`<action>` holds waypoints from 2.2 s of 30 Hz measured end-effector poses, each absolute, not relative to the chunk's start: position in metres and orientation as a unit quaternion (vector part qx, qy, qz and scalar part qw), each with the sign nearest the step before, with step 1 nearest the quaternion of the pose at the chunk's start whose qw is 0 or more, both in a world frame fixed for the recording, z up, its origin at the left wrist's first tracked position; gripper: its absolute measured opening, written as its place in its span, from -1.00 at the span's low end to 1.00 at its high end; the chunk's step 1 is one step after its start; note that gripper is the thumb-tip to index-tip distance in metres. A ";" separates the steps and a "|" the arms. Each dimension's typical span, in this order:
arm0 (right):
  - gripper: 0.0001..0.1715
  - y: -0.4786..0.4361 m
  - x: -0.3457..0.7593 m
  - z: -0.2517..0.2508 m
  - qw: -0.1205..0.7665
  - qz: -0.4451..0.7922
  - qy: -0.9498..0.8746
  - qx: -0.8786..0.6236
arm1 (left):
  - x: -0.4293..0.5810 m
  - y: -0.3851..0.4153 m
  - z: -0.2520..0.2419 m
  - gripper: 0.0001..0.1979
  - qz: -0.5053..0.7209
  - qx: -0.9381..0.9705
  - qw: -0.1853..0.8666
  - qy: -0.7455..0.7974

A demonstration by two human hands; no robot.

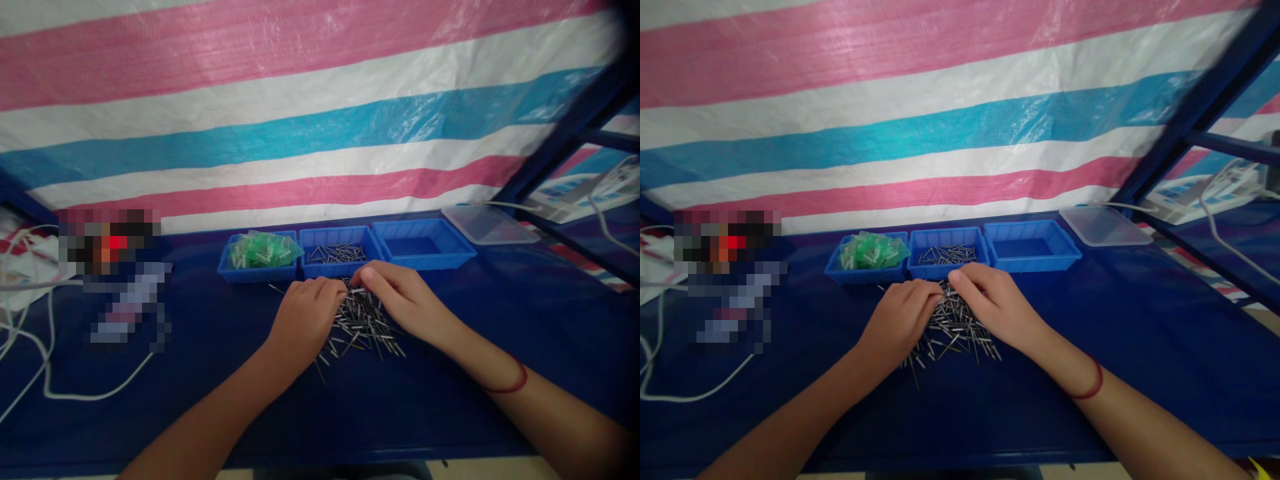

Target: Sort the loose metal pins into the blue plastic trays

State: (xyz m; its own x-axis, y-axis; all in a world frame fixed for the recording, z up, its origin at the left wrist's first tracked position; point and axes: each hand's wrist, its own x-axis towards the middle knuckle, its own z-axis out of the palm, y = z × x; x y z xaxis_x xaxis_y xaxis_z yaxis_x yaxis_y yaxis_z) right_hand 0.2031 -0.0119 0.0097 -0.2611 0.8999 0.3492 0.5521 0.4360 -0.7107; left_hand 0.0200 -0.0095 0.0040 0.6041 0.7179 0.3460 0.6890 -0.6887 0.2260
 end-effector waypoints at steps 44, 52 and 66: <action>-0.80 -0.005 0.222 0.016 0.502 0.162 -0.682 -0.507 | 0.012 0.002 0.018 -0.83 0.256 0.870 0.171 0.384; -0.88 0.029 0.290 0.015 0.402 -0.096 -0.647 -0.641 | -0.004 0.005 0.030 -0.88 0.080 0.940 0.083 0.321; -0.85 0.011 0.243 0.014 0.386 -0.051 -0.759 -0.523 | 0.018 -0.005 -0.002 -0.82 0.075 0.946 0.041 0.312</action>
State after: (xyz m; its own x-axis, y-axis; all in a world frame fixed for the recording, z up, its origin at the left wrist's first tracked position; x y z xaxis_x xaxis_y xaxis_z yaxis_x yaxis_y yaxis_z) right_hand 0.2430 0.0109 0.0139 -0.1562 0.7540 0.6380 0.8323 0.4483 -0.3260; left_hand 0.0185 -0.0047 -0.0017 0.7945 0.5957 0.1176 0.5835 -0.8026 0.1239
